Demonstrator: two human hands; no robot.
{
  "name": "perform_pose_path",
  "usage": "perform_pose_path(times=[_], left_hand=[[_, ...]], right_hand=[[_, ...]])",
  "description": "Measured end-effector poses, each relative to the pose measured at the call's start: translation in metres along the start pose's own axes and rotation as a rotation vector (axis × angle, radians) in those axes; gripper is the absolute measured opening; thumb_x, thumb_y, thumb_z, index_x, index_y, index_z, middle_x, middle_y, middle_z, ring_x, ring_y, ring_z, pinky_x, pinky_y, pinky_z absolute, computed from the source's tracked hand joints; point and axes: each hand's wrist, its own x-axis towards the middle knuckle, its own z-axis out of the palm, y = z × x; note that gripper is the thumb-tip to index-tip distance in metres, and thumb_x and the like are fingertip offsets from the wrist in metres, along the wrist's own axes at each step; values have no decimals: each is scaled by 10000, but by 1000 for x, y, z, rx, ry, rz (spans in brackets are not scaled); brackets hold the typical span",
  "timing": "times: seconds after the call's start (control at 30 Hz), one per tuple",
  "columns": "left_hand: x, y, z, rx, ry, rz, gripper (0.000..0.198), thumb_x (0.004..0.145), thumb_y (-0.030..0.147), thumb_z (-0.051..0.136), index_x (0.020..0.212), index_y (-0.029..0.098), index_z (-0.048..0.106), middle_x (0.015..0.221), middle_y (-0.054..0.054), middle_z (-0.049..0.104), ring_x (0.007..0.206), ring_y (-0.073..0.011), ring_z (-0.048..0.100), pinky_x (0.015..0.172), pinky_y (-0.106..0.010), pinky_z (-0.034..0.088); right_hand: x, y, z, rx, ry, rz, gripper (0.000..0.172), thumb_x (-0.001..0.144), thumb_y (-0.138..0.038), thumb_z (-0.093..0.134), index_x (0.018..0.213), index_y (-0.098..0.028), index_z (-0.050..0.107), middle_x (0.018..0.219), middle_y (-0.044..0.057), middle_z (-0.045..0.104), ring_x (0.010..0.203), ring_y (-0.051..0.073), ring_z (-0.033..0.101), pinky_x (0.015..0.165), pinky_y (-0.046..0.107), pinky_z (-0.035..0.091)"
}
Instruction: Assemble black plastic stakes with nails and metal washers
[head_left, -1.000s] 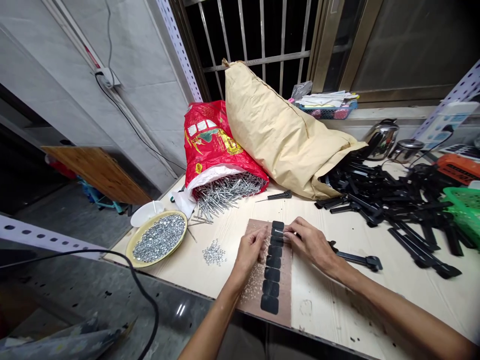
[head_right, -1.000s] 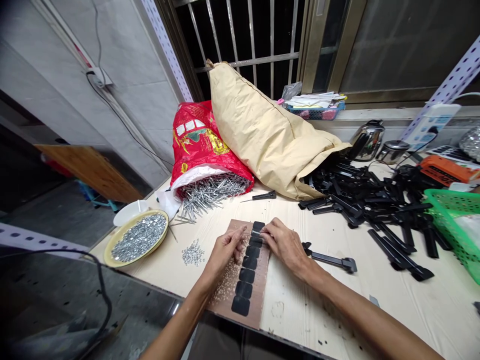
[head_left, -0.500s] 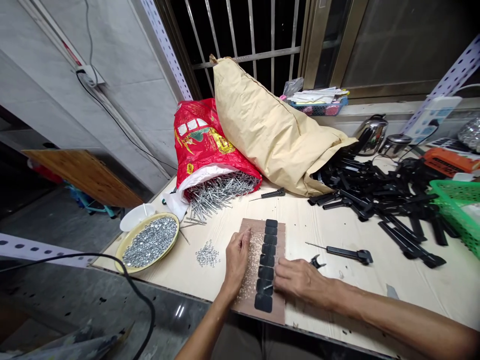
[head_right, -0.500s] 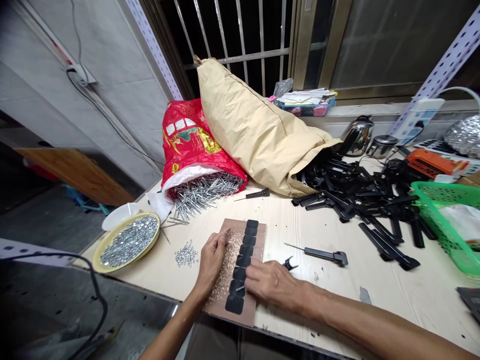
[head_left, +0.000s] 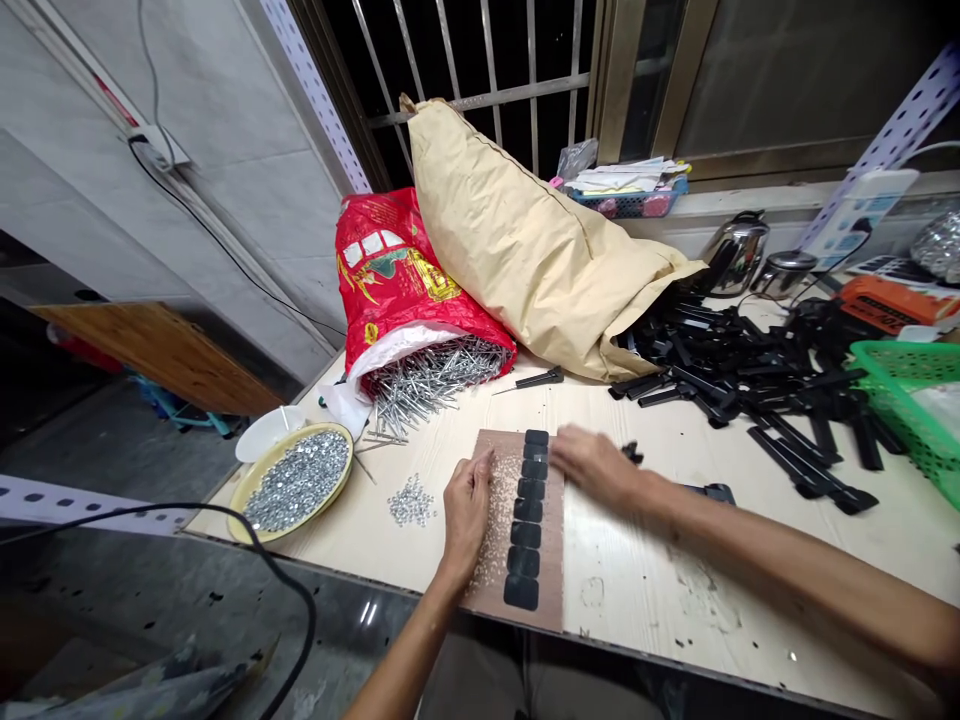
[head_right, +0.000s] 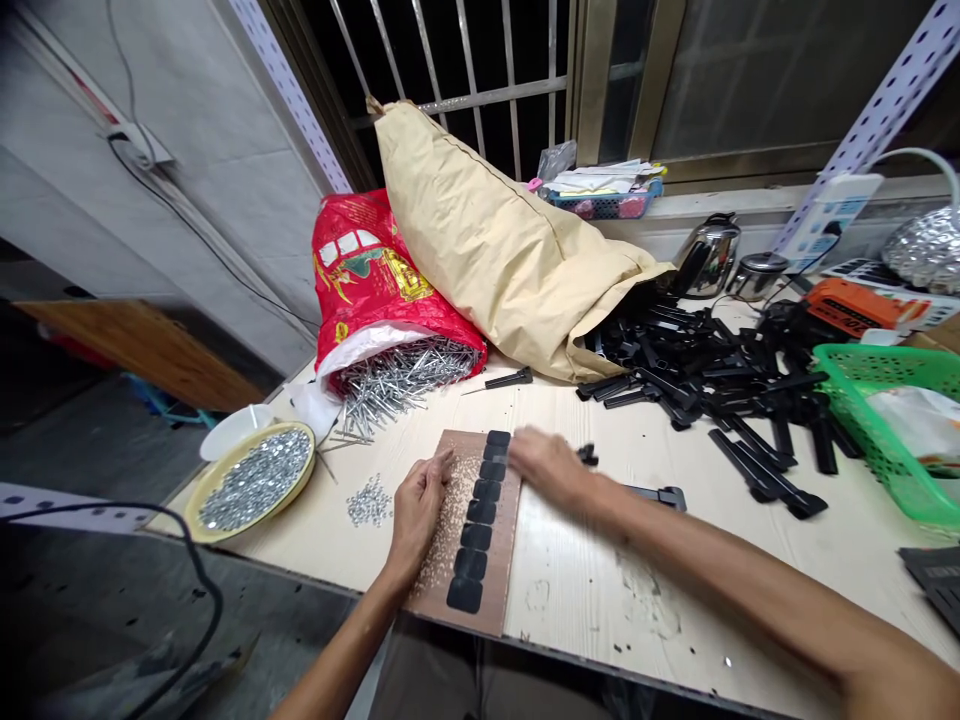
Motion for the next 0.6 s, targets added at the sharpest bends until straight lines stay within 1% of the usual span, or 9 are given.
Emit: perform_pose_path(times=[0.13, 0.27, 0.37, 0.4, 0.47, 0.5, 0.53, 0.57, 0.6], left_hand=[[0, -4, 2, -8, 9, 29, 386, 919, 379, 354, 1089, 177, 636, 924, -59, 631, 903, -186, 589, 823, -306, 428], [0, -5, 3, -4, 7, 35, 383, 920, 376, 352, 1087, 180, 635, 931, -59, 633, 900, -182, 594, 815, -298, 435], [0, -4, 3, -2, -3, 32, 388, 919, 378, 349, 1088, 177, 635, 965, -67, 632, 920, -186, 593, 822, -300, 436], [0, -3, 3, -2, -2, 34, 392, 919, 380, 349, 1086, 174, 637, 967, -70, 633, 928, -188, 591, 829, -302, 433], [-1, -2, 2, -8, 7, 38, 397, 917, 384, 349, 1083, 170, 639, 959, -73, 634, 922, -191, 592, 829, -309, 433], [-2, -1, 1, -12, 10, 37, 398, 916, 387, 351, 1087, 169, 636, 956, -74, 635, 912, -193, 592, 825, -315, 436], [-3, 0, 0, -14, 13, 31, 400, 914, 391, 352, 1091, 168, 634, 949, -76, 635, 898, -196, 593, 817, -322, 439], [-3, 1, -1, -14, 15, 23, 404, 913, 395, 352, 1094, 167, 632, 940, -78, 634, 880, -201, 594, 805, -331, 443], [-4, 2, -2, -13, 16, 12, 410, 912, 401, 351, 1096, 166, 631, 926, -79, 634, 859, -205, 594, 791, -341, 447]], right_hand=[[-5, 0, 7, -33, -155, -174, 263, 948, -213, 366, 749, -156, 527, 774, 27, 538, 714, 120, 479, 535, 210, 369], [-11, -2, 12, -29, -154, -135, 251, 954, -247, 370, 787, -158, 535, 801, 32, 539, 760, 129, 486, 586, 228, 376], [-14, -12, 13, -36, -126, -95, 261, 958, -237, 347, 796, -158, 536, 791, 33, 528, 739, 134, 475, 568, 232, 370], [-17, -19, 14, -38, -125, -105, 274, 958, -205, 325, 787, -156, 533, 772, 30, 520, 715, 132, 466, 543, 228, 359], [-25, -32, 15, -15, -188, -210, 270, 947, -164, 323, 770, -158, 527, 750, 24, 514, 693, 134, 454, 504, 227, 334], [-30, -37, 15, 6, -223, -264, 256, 941, -162, 339, 769, -161, 528, 752, 23, 518, 696, 137, 455, 496, 228, 330], [-35, -38, 13, 28, -233, -275, 237, 939, -177, 360, 780, -163, 536, 762, 23, 525, 705, 138, 463, 500, 229, 336], [-40, -36, 9, 44, -217, -240, 223, 939, -199, 377, 799, -164, 547, 776, 25, 534, 714, 138, 474, 514, 230, 353], [-45, -31, 4, 47, -181, -158, 219, 942, -217, 383, 823, -165, 559, 795, 29, 543, 725, 136, 489, 540, 232, 375]])
